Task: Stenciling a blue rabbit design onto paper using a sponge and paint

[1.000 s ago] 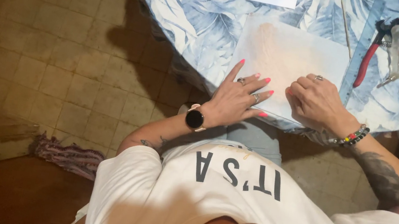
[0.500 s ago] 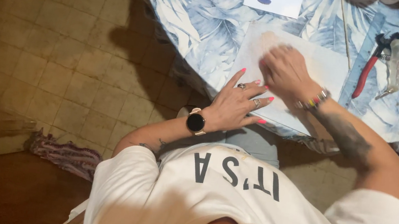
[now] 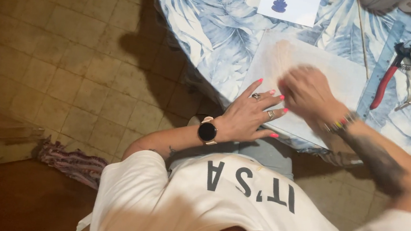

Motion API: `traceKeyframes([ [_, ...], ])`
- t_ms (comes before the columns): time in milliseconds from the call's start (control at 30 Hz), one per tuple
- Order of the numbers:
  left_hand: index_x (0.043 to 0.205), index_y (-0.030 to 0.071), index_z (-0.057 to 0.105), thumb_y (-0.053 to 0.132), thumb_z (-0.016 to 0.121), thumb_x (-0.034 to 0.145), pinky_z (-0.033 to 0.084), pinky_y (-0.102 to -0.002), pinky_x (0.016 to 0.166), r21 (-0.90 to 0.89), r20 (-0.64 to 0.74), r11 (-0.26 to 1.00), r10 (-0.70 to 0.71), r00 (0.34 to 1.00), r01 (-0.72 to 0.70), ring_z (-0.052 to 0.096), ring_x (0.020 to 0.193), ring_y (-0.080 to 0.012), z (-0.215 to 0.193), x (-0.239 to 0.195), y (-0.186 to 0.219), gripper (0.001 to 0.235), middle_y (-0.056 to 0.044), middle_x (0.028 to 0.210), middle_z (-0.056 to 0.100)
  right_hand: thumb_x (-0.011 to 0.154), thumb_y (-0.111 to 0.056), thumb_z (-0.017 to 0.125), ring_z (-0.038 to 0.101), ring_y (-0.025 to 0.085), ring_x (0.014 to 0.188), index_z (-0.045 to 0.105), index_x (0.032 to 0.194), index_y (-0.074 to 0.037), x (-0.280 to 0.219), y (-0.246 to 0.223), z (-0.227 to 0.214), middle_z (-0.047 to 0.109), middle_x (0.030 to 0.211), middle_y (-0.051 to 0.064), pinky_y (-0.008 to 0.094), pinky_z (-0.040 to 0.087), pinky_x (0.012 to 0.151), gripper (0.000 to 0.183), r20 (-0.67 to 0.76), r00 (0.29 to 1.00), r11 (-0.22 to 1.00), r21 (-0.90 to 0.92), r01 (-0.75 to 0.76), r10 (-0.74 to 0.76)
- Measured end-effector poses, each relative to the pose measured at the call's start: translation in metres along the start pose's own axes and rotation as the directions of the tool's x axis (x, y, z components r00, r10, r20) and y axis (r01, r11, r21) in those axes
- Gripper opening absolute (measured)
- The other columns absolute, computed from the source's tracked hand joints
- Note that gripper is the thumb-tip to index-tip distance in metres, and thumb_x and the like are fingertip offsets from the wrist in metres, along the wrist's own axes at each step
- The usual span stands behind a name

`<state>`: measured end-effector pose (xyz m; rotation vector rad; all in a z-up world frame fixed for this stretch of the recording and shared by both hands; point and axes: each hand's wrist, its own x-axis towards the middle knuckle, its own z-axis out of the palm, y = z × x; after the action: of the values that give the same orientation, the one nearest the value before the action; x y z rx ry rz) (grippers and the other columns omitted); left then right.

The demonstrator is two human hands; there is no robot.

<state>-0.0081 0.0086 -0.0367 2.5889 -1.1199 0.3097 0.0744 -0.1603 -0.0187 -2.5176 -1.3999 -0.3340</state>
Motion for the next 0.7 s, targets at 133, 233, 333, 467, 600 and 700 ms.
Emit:
traceKeyframes([
  [133, 0.113, 0.021, 0.053, 0.053, 0.053, 0.073, 0.012, -0.049, 0.103, 0.046, 0.026, 0.999, -0.022, 0.999, 0.021, 0.046, 0.112, -0.0232, -0.005, 0.002, 0.005, 0.051, -0.006, 0.120, 0.047, 0.081, -0.007, 0.051, 0.042, 0.026, 0.050, 0.044, 0.057, -0.006, 0.041, 0.011, 0.019, 0.043, 0.055, 0.007, 0.035, 0.032, 0.045, 0.025, -0.115, 0.993, 0.997, -0.070, 0.015, -0.023],
  [233, 0.114, 0.021, 0.052, 0.055, 0.049, 0.074, 0.011, -0.049, 0.103, 0.025, 0.041, 0.999, -0.035, 0.999, 0.034, 0.045, 0.112, -0.0241, -0.003, 0.001, 0.004, 0.052, -0.006, 0.113, 0.050, 0.074, -0.004, 0.045, 0.040, 0.027, 0.051, 0.047, 0.065, -0.009, 0.020, -0.006, 0.001, 0.042, 0.056, 0.006, 0.038, 0.031, 0.051, 0.011, -0.066, 0.998, 0.999, 0.034, 0.007, -0.005],
  [333, 0.114, 0.021, 0.051, 0.053, 0.054, 0.073, 0.013, -0.049, 0.102, -0.003, 0.027, 1.000, -0.021, 0.999, 0.021, 0.046, 0.112, -0.0254, -0.003, 0.000, 0.002, 0.052, -0.006, 0.123, 0.044, 0.079, -0.009, 0.047, 0.043, 0.029, 0.051, 0.048, 0.066, -0.007, -0.028, -0.016, -0.021, 0.047, 0.058, 0.008, 0.039, 0.035, 0.052, 0.012, 0.027, 1.000, 0.998, 0.061, 0.000, -0.002],
  [467, 0.112, 0.019, 0.053, 0.052, 0.058, 0.070, 0.014, -0.049, 0.102, -0.029, -0.008, 1.000, -0.001, 1.000, 0.001, 0.047, 0.111, -0.0249, -0.002, 0.000, 0.000, 0.053, -0.007, 0.120, 0.046, 0.080, -0.012, 0.048, 0.047, 0.027, 0.058, 0.049, 0.068, -0.007, -0.079, -0.016, -0.031, 0.050, 0.061, 0.006, 0.037, 0.037, 0.055, 0.014, 0.149, 0.987, 0.998, -0.007, -0.056, 0.056],
  [600, 0.111, 0.019, 0.052, 0.050, 0.060, 0.069, 0.016, -0.048, 0.102, -0.039, -0.014, 0.999, 0.011, 1.000, -0.012, 0.048, 0.111, -0.0262, -0.003, 0.000, -0.001, 0.053, -0.007, 0.120, 0.046, 0.084, -0.013, 0.045, 0.043, 0.028, 0.052, 0.043, 0.060, -0.006, -0.053, -0.020, -0.031, 0.044, 0.055, 0.007, 0.038, 0.034, 0.050, 0.025, 0.104, 0.994, 0.999, -0.010, -0.035, 0.036],
  [700, 0.111, 0.018, 0.052, 0.050, 0.059, 0.070, 0.016, -0.049, 0.102, -0.030, -0.008, 1.000, 0.008, 1.000, -0.009, 0.047, 0.111, -0.0256, -0.002, -0.001, 0.000, 0.053, -0.007, 0.118, 0.047, 0.074, -0.008, 0.045, 0.042, 0.027, 0.050, 0.046, 0.063, -0.009, -0.015, -0.007, -0.005, 0.045, 0.056, 0.005, 0.037, 0.034, 0.051, 0.011, 0.022, 0.999, 0.998, 0.062, 0.024, -0.025],
])
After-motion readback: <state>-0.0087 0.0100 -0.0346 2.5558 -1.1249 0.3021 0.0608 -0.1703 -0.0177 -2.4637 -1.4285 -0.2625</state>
